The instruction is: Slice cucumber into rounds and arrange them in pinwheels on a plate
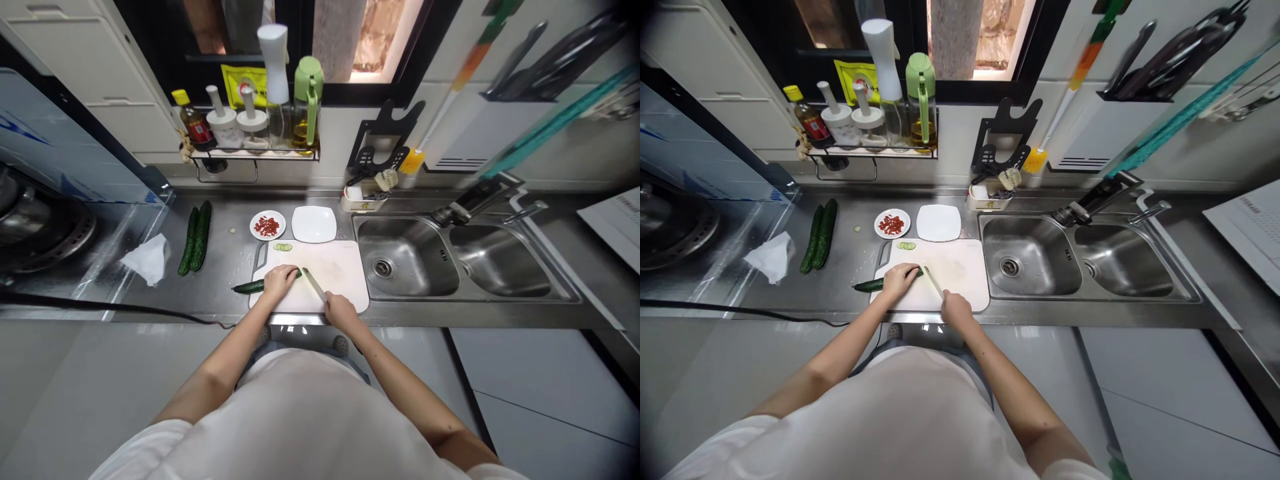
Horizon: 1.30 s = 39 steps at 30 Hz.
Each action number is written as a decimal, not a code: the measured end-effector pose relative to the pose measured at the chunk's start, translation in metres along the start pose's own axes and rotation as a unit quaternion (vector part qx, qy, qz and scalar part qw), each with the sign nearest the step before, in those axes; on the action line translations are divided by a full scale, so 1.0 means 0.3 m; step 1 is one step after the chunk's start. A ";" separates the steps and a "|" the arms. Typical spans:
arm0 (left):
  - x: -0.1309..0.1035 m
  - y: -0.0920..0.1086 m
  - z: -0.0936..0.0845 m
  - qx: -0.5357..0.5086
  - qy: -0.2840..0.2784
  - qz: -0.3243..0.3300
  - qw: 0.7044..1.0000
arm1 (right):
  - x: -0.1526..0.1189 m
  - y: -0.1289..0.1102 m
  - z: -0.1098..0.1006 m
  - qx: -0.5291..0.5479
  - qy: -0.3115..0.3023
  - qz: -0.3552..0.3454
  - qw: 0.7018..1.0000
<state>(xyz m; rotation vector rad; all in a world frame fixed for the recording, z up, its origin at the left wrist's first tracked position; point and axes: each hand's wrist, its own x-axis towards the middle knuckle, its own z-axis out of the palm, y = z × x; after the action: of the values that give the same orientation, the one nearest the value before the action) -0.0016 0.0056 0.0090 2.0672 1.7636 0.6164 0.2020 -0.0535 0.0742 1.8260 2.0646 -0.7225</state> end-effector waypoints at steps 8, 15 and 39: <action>0.001 -0.006 -0.022 -0.039 0.045 -0.046 0.997 | 0.014 0.053 -0.023 -0.054 0.068 0.006 0.996; 0.012 0.006 -0.037 -0.089 0.059 -0.051 0.993 | 0.018 0.088 -0.038 -0.088 0.121 0.005 0.989; 0.057 0.094 -0.077 -0.105 -0.114 0.067 0.986 | 0.036 0.134 0.030 -0.108 0.321 -0.075 0.938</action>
<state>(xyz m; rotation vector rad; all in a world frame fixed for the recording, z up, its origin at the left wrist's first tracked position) 0.0116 0.0177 0.0449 2.0303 1.3801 0.5524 0.2387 -0.0465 0.0539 1.9569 2.5667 0.1102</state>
